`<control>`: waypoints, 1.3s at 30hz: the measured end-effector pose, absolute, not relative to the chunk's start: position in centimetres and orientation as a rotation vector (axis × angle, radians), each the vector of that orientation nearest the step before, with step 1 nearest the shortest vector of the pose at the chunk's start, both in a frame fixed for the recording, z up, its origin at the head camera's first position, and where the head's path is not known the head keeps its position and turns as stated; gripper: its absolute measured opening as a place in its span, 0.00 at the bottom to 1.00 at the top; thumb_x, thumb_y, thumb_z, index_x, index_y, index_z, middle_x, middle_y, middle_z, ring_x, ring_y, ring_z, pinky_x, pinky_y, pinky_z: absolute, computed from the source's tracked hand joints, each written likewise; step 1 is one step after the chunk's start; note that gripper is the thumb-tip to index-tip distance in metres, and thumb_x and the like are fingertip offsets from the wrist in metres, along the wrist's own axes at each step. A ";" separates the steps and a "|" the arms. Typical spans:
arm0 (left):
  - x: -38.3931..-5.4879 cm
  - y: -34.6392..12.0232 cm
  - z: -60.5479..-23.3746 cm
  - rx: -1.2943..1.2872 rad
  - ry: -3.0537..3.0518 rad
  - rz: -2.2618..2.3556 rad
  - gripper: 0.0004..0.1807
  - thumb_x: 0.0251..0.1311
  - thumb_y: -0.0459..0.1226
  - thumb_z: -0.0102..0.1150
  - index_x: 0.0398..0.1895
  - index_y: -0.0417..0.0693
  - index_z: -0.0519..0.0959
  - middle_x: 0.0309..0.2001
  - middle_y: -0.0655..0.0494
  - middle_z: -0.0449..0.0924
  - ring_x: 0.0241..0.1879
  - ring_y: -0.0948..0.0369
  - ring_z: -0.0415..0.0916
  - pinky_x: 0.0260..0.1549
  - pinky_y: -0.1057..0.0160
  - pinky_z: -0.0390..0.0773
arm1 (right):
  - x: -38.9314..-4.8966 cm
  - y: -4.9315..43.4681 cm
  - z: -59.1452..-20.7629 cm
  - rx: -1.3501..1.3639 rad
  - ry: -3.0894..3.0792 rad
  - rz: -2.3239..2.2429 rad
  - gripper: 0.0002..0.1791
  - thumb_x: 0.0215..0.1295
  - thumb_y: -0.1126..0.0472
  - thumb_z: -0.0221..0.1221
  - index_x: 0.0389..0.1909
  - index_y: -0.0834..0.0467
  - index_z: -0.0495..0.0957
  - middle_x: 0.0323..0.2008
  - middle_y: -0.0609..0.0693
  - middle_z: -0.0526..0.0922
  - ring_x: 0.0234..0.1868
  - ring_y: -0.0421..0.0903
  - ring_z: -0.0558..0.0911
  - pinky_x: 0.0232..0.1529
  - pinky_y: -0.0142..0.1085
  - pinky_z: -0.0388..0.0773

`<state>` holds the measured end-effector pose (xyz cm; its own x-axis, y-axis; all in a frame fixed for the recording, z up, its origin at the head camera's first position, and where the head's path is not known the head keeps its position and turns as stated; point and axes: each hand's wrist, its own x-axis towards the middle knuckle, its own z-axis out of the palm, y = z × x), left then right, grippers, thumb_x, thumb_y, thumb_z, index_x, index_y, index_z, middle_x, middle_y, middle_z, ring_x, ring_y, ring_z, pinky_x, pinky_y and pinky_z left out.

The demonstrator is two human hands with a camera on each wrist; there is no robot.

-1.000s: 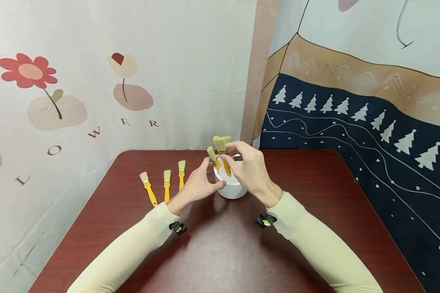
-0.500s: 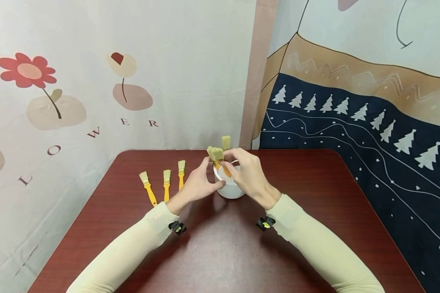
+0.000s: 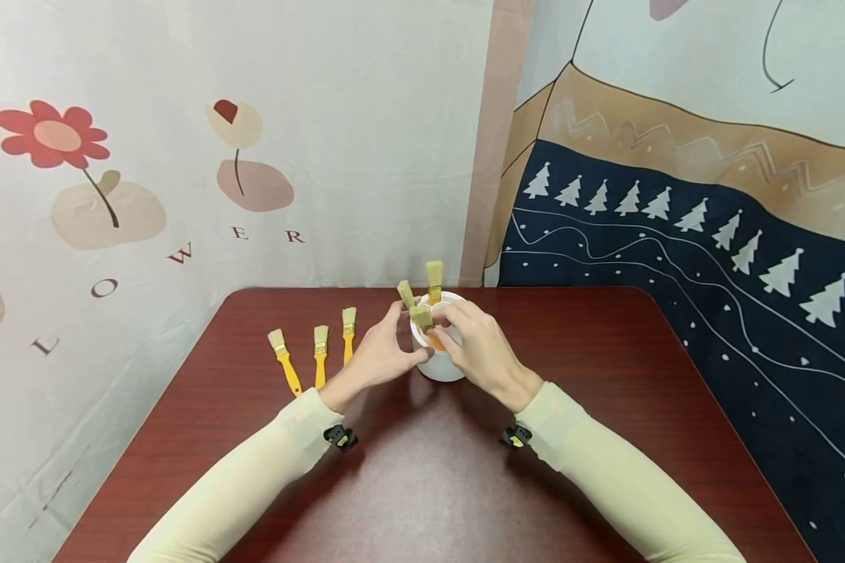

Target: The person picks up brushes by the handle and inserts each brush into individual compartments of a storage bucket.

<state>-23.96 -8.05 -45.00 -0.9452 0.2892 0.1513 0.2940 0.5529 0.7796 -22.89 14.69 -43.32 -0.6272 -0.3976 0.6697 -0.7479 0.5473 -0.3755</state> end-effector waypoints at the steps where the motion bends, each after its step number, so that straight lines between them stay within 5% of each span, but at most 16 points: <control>1: -23.9 -8.0 -45.0 -0.518 -2.765 -1.388 0.48 0.65 0.44 0.79 0.86 0.49 0.66 0.80 0.43 0.82 0.79 0.44 0.81 0.78 0.36 0.79 | -22.9 14.7 -43.4 0.928 -2.268 0.883 0.13 0.71 0.70 0.79 0.53 0.61 0.91 0.49 0.55 0.93 0.53 0.52 0.92 0.53 0.47 0.94; 11: -24.1 -8.0 -44.9 -0.511 -2.781 -1.370 0.49 0.65 0.44 0.79 0.86 0.49 0.66 0.79 0.41 0.81 0.78 0.42 0.81 0.77 0.37 0.81 | -22.7 15.1 -44.0 0.955 -2.283 0.778 0.11 0.68 0.68 0.81 0.47 0.57 0.91 0.38 0.50 0.90 0.43 0.51 0.88 0.45 0.45 0.86; 33: -24.3 -8.0 -44.9 -0.511 -2.796 -1.357 0.50 0.65 0.45 0.80 0.87 0.49 0.65 0.80 0.42 0.81 0.80 0.42 0.80 0.78 0.35 0.79 | -22.5 15.3 -44.2 0.953 -2.285 0.791 0.14 0.69 0.64 0.82 0.53 0.57 0.93 0.41 0.50 0.93 0.44 0.50 0.90 0.48 0.47 0.87; 39: -24.0 -7.9 -44.8 -0.488 -2.804 -1.337 0.49 0.65 0.46 0.81 0.85 0.50 0.67 0.77 0.43 0.83 0.70 0.42 0.85 0.67 0.40 0.84 | -22.7 15.0 -44.2 0.964 -2.291 0.802 0.14 0.69 0.63 0.83 0.53 0.56 0.94 0.43 0.49 0.96 0.43 0.45 0.90 0.46 0.46 0.85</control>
